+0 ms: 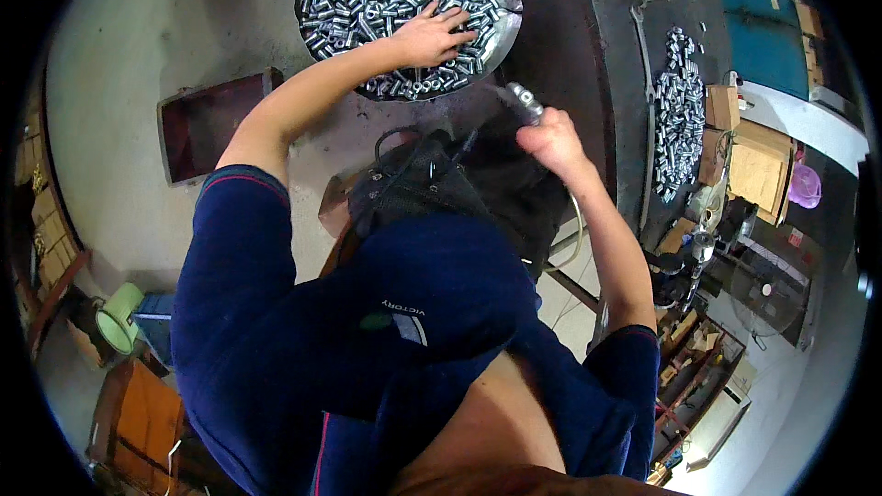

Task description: The person repeatedly picks up small cylindrical metal parts from a pile on a workbench. They use a thin metal tool to scrape the surface of each part individually. After cleaning, the person places the part into a separate container.

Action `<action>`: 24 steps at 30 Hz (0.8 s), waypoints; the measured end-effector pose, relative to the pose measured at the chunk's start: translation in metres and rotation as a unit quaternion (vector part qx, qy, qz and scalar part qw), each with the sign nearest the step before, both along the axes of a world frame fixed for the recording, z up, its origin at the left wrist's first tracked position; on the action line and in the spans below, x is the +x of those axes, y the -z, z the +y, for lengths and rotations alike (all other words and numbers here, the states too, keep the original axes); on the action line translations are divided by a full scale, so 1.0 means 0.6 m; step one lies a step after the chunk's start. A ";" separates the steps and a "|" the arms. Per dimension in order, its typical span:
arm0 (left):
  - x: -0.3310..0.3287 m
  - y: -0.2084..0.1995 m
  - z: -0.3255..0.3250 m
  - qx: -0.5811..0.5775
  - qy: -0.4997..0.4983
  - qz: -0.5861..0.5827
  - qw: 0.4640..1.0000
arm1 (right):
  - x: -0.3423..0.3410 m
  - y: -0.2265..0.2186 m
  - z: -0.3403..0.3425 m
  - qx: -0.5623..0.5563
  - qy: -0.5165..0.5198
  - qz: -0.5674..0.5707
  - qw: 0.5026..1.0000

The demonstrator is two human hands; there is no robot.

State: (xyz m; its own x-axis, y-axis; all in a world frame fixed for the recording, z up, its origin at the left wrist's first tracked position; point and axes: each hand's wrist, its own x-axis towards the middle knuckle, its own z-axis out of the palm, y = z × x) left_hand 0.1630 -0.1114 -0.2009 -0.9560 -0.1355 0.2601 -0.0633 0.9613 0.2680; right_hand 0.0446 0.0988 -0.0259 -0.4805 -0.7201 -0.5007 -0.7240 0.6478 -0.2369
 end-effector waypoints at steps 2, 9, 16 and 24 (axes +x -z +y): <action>0.028 -0.020 -0.016 0.058 -0.037 0.041 0.997 | 0.020 0.001 -0.003 -0.015 -0.017 0.006 1.000; 0.147 -0.013 -0.164 -0.057 -0.294 0.056 0.952 | 0.072 0.024 -0.142 -0.043 -0.125 0.002 0.991; 0.089 -0.008 -0.198 -0.088 -0.333 -0.036 0.938 | -0.055 0.055 -0.218 -0.090 -0.149 0.081 0.981; 0.026 -0.039 -0.156 0.005 -0.222 0.021 0.975 | -0.073 -0.009 -0.134 -0.005 0.020 -0.033 0.999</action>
